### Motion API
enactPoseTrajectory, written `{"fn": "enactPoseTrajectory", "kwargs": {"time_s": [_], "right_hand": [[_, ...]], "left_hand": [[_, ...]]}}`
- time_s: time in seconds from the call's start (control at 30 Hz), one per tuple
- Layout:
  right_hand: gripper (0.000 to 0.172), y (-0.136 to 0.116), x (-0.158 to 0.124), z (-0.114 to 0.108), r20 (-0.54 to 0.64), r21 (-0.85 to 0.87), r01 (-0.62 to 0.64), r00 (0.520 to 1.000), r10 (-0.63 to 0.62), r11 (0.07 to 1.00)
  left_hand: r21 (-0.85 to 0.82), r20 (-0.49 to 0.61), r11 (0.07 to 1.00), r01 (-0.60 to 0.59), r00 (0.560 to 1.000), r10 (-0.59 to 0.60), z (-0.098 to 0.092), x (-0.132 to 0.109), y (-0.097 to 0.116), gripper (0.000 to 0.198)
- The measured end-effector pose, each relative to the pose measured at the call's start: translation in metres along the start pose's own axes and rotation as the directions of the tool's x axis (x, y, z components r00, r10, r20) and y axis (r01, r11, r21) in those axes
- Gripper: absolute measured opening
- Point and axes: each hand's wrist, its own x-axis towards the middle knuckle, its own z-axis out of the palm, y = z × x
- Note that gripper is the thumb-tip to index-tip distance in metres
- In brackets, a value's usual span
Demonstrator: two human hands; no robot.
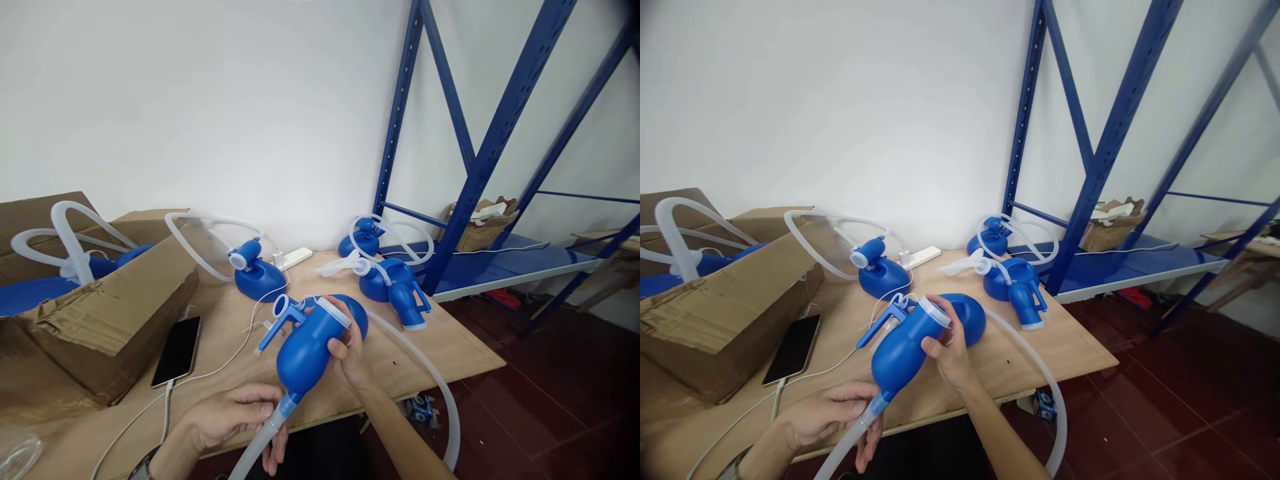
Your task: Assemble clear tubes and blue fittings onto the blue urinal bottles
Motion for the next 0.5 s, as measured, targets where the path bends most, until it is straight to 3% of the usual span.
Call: {"fn": "enactPoseTrajectory", "kwargs": {"time_s": [0.13,0.3,0.4,0.5], "right_hand": [[0.078,-0.001,0.0,-0.002,0.008,-0.027,0.0,1.0,0.0,1.0],[0.077,-0.001,0.0,-0.004,-0.005,-0.041,-0.007,1.0,0.007,0.999],[0.076,0.001,0.001,-0.004,-0.003,-0.03,-0.005,1.0,0.005,1.0],[0.074,0.003,0.0,-0.004,-0.009,-0.029,0.001,1.0,-0.001,1.0]], "left_hand": [[0.073,-0.104,0.996,0.054,0.993,-0.047,-0.002,-0.003,0.0,0.043],[0.168,-0.263,0.96,0.223,0.949,-0.174,-0.001,-0.011,0.014,0.062],[0.304,-0.331,0.917,0.258,0.931,-0.152,0.0,-0.012,0.027,0.061],[0.409,-0.296,0.886,0.22,0.95,-0.099,0.002,-0.01,0.037,0.052]]}}
